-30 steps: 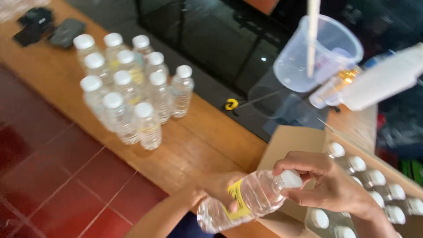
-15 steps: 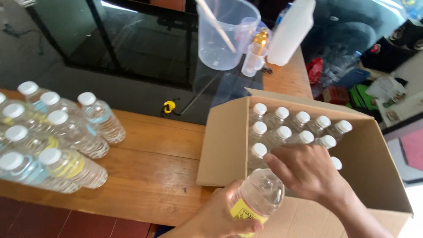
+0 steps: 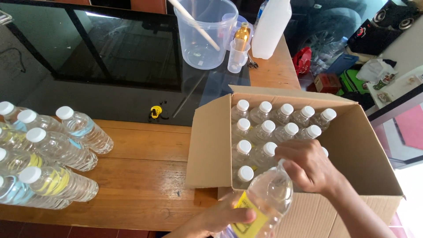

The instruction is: Packing plastic bottles into a cardboard box on a table.

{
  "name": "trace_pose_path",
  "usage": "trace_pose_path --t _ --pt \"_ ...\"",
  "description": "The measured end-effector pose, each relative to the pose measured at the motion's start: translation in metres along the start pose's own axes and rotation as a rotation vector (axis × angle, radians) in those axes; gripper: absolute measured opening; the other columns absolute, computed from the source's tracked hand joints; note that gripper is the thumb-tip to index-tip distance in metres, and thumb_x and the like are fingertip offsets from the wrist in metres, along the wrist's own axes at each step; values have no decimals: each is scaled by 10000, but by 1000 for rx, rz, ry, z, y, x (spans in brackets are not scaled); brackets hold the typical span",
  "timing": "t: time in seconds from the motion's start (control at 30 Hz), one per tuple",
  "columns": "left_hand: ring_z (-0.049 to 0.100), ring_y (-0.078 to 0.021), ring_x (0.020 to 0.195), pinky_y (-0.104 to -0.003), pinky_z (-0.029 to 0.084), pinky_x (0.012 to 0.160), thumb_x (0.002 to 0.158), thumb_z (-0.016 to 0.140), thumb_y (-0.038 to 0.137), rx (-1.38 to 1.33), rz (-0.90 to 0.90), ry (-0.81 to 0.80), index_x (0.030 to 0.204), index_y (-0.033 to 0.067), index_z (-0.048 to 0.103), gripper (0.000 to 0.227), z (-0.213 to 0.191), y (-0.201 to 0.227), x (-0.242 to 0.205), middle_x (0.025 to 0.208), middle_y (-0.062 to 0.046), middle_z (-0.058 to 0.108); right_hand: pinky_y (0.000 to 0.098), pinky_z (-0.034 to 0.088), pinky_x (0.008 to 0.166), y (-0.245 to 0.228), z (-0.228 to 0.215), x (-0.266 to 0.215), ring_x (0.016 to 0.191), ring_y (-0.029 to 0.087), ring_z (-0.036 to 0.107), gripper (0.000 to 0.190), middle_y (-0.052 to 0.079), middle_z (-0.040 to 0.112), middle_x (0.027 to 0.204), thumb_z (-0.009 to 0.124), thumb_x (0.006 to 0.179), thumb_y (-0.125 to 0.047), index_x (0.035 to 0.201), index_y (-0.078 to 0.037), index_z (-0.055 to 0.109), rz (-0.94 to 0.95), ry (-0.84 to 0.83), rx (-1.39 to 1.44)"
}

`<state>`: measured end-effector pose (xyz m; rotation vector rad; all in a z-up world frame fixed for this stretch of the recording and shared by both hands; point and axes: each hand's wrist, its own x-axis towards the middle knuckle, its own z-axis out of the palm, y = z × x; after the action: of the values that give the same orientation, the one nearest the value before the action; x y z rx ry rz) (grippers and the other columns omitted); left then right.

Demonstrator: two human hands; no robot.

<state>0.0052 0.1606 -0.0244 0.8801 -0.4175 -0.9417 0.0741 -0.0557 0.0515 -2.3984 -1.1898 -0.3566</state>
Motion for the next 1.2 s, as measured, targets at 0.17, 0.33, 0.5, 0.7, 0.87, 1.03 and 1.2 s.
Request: trace_pose_path --t 0.17,0.33,0.5,0.7,0.87,1.03,1.2 --pt "604 -111 891 -224 458 751 547 631 536 566 -326 336 1252 146 506 815 36 49 -1 1024 8 650 400 345 512 -15 -14 1 547 253 517 410 30 558 591 294 866 -424 627 -170 508 609 -419 -305" --pt "588 -135 1022 -250 451 883 511 694 604 351 -126 172 1179 112 549 842 18 15 5 1080 -26 621 403 290 472 -19 -18 -10 434 259 378 452 56 431 455 434 819 -465 507 -137 429 568 -276 -211" --pt "473 -220 1218 -375 357 1053 584 728 672 99 17 -79 1388 100 358 1054 4 -14 5 1287 -76 511 319 221 401 -48 -15 17 390 205 292 647 58 322 484 179 960 -480 533 -50 405 -191 289 225" --pt "401 -217 1309 -407 319 1080 614 729 588 109 27 12 1439 146 272 1042 -12 -40 6 1383 -69 451 339 221 429 -25 2 12 407 194 281 645 50 341 500 173 977 -495 569 -53 407 -233 316 289" --pt "623 -119 899 -237 494 778 524 616 630 530 -226 308 1191 136 540 833 36 40 3 1027 -12 657 367 299 396 -8 -14 -4 447 206 449 459 13 484 533 272 882 -430 617 -137 507 259 -107 -180" --pt "644 -112 1014 -251 489 866 583 661 458 678 -128 381 1167 151 564 667 32 36 8 1100 32 687 363 374 536 -29 -31 6 531 225 551 523 23 554 522 299 844 -655 812 -301 683 777 -564 -436" --pt "620 -298 1012 -434 530 906 688 768 538 -70 14 -295 1410 -9 383 984 -5 -17 19 1125 -231 599 349 248 413 -21 -18 -1 407 234 338 559 64 362 517 256 914 -458 574 -55 441 -101 172 204"
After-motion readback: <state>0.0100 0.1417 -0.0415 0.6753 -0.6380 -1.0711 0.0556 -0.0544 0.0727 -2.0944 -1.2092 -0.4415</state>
